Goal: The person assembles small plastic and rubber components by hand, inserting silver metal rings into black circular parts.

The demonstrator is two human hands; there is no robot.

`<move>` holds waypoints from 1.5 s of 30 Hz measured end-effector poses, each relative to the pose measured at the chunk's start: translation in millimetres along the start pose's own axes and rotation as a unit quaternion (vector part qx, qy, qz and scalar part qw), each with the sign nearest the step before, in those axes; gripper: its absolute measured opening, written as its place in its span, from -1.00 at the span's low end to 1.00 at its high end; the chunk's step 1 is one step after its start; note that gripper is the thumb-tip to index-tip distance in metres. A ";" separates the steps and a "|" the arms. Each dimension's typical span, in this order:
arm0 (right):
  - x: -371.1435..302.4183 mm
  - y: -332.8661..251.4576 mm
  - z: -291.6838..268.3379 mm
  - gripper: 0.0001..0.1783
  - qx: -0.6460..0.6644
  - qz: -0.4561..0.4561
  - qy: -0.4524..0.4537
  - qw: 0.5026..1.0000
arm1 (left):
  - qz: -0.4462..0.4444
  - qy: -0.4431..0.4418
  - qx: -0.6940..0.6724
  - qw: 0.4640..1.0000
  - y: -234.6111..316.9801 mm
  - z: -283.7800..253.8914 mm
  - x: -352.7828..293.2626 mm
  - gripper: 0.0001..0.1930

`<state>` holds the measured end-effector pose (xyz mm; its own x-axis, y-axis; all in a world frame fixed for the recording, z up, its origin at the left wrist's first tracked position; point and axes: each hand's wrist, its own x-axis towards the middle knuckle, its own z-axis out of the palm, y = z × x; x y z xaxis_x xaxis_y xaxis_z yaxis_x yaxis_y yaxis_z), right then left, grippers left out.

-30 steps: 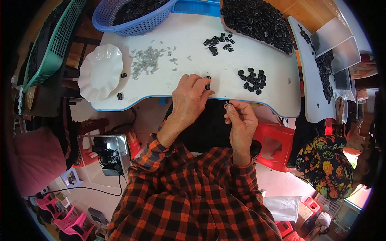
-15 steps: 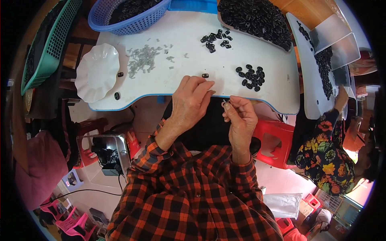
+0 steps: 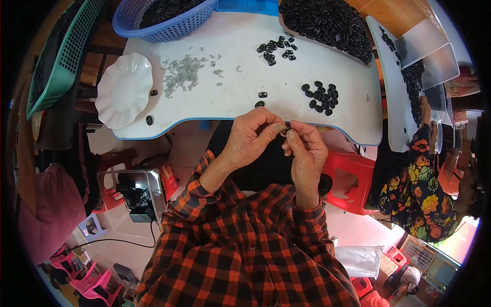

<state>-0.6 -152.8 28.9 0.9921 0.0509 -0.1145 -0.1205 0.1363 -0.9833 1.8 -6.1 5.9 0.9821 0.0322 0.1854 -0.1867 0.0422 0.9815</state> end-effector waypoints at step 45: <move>-4.5 3.5 7.8 -0.82 -0.036 -0.002 0.024 0.999 | -0.003 0.028 0.098 0.995 0.4 -12.2 -8.3 -0.92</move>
<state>-5.8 -144.8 27.1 0.9934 0.0032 -0.1150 -0.1150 0.0654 -0.9912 -6.8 5.9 4.1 0.9793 0.0884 0.1820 -0.1672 -0.1528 0.9740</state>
